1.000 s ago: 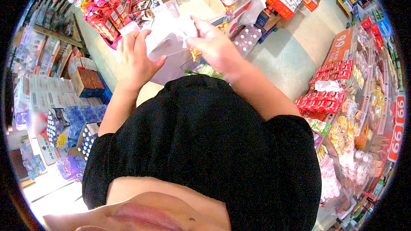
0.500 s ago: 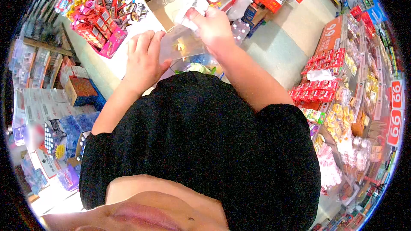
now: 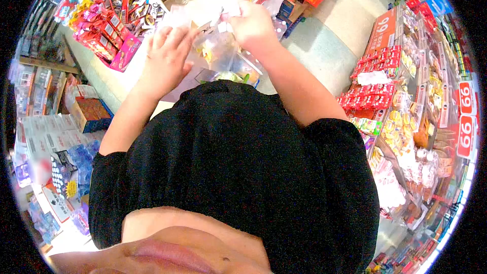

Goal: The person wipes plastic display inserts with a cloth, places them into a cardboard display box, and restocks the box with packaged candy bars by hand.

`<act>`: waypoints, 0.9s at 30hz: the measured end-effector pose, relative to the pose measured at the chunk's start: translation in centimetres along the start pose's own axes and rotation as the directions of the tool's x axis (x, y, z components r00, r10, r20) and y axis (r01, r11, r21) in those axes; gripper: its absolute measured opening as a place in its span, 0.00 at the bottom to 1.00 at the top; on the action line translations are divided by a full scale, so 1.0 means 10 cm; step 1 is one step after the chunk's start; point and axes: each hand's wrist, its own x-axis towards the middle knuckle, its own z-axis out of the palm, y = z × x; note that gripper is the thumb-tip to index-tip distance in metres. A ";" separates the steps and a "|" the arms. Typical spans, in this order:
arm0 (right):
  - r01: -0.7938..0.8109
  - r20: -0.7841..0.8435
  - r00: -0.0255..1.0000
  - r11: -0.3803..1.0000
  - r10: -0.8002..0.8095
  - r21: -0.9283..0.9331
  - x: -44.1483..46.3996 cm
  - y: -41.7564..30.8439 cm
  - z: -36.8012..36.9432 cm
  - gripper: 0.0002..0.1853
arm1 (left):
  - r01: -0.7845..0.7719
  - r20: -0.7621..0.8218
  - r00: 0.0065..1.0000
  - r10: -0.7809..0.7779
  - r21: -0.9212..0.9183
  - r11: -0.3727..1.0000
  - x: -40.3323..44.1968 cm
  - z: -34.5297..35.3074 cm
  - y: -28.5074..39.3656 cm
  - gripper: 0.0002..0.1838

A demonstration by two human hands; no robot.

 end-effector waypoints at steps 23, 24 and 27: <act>-0.231 -0.052 0.945 0.773 0.323 0.590 -0.23 -0.08 -0.01 0.14 | 0.533 0.539 0.808 -0.238 -0.841 -0.096 -0.06 0.29 0.38 0.11; -0.238 -0.016 0.957 0.813 0.291 0.532 -0.25 -0.03 -0.05 0.14 | 0.556 0.561 0.795 -0.232 -0.826 -0.090 0.01 0.11 0.39 0.11; -0.300 0.081 0.954 0.894 0.290 0.333 -0.26 0.04 -0.16 0.19 | 0.503 0.549 0.827 -0.119 -0.818 -0.281 0.03 0.30 0.36 0.08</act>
